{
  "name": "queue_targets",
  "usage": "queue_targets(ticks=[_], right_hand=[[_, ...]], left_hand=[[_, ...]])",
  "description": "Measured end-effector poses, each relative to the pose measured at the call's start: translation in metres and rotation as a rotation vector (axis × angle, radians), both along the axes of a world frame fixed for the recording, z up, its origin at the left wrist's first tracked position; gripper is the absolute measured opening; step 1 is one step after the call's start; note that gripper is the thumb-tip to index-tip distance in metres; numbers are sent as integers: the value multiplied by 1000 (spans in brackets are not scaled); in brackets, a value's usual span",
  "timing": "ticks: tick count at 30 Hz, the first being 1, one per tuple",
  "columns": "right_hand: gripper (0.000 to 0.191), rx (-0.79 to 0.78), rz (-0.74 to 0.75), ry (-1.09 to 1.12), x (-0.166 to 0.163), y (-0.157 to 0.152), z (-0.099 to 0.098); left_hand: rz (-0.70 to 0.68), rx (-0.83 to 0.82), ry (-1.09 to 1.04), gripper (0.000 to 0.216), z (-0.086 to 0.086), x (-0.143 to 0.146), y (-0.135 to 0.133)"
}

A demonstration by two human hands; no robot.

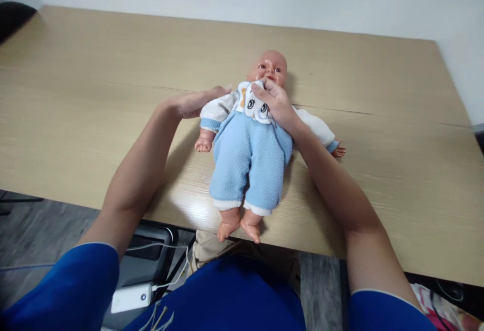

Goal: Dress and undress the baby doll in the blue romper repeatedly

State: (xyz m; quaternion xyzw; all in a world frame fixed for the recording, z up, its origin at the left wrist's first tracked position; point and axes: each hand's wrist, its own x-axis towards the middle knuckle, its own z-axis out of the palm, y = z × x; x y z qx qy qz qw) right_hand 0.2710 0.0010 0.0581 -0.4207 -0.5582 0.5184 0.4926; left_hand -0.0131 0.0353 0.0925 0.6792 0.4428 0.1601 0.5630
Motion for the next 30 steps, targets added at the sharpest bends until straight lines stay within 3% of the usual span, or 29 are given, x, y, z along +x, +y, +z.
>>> queue_targets(ticks=[4,8,11,15,19,24,28,30], right_hand=[[64,6,-17,-34,1,4,-1],[64,111,-68,-120,4,1,10],[54,178,-137,-345,12,-10,30],[45,159,-113,-701,34,-24,58],[46,123,-61,-924,55,-25,69],[47,35,-126,-1028,75,-39,62],[50,211,-178,-1000,107,-73,42],[56,277,-185,-1012,130,-98,29]], left_hand=[[-65,18,99,76,15,-3,-5],[-130,36,136,78,23,-6,-5],[-116,71,130,74,20,-5,-3],[-75,117,134,68,17,-4,-2],[-48,130,154,65,16,-5,0],[-38,166,219,68,14,-8,4],[5,238,355,61,16,-12,3],[68,387,376,51,20,-9,-1]])
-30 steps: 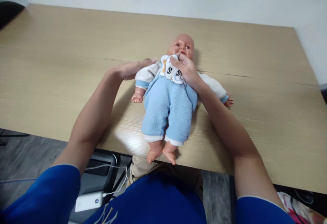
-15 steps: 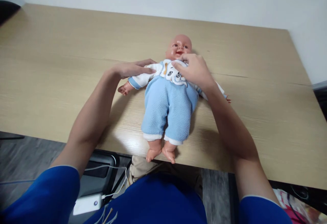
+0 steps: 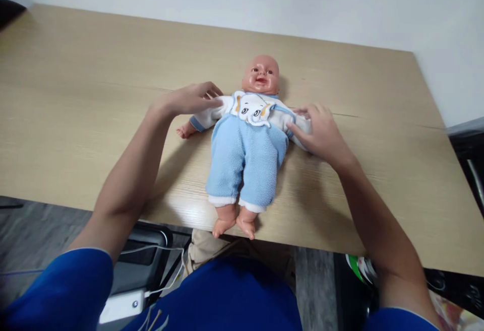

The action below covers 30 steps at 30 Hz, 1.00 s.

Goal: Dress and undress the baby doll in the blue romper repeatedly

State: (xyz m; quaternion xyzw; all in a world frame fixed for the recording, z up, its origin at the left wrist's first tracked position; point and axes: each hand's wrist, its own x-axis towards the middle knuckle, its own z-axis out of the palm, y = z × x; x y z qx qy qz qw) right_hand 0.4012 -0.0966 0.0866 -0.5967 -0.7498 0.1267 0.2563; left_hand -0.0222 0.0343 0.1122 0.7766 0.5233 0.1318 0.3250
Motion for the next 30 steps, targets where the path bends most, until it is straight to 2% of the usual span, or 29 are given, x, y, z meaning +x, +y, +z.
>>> queue_targets(ticks=[3,5,9,11,13,16,17,22,27,30], right_hand=[[74,43,-40,-66,31,-35,-21],[79,45,-72,-71,43,-52,-32],[76,12,-124,85,48,-66,-40],[77,7,-179,204,47,-64,-41],[86,50,-254,330,47,-58,-41],[105,148,-304,515,46,-46,-42],[106,164,-289,564,44,-41,-42],[72,181,-174,668,18,-7,-29],[74,216,-110,753,-19,36,-23],[72,190,-94,665,-34,47,-27]], left_hand=[[-2,346,-93,38,8,24,-14],[-84,466,-162,35,11,54,-25],[-300,510,-143,36,3,128,-34],[-348,492,-83,35,-7,156,-32],[-352,478,-33,33,-16,171,-30],[-344,491,-44,33,-21,172,-31],[-349,495,-69,34,-21,170,-33],[-375,481,-195,39,-13,161,-45],[-306,530,-222,49,-7,160,-56],[-255,592,-236,56,-6,159,-60]])
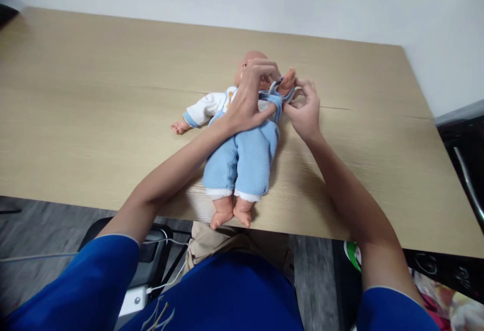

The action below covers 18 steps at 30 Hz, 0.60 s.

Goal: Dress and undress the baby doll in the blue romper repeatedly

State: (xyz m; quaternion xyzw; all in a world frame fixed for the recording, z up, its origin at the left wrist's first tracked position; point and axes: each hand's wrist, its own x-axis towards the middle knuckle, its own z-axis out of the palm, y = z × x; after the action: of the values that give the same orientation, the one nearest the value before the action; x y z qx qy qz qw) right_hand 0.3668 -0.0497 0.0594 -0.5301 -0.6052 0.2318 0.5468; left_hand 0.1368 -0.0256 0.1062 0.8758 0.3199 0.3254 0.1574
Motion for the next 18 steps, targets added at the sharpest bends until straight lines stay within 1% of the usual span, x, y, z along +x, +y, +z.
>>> queue_targets(ticks=[2,4,6,9,12,15,18], right_hand=[[70,-45,21,-84,-6,-3,-3],[67,-54,59,-120,-8,-11,-3],[63,-53,93,-125,-8,-23,-2],[66,-70,86,-150,-10,-41,0],[65,-84,98,-162,-18,-53,3],[64,-87,112,-68,-27,-54,2],[71,-136,118,133,-28,-45,-8]], left_hand=[[1,3,-29,55,1,0,-1],[-18,-34,-63,48,1,1,0],[-41,-99,-125,37,0,3,2],[-70,-229,-226,20,-3,6,9],[-52,-355,-284,9,-8,9,21],[-43,-400,-237,9,-14,8,33],[-60,-344,-150,14,-19,5,39]])
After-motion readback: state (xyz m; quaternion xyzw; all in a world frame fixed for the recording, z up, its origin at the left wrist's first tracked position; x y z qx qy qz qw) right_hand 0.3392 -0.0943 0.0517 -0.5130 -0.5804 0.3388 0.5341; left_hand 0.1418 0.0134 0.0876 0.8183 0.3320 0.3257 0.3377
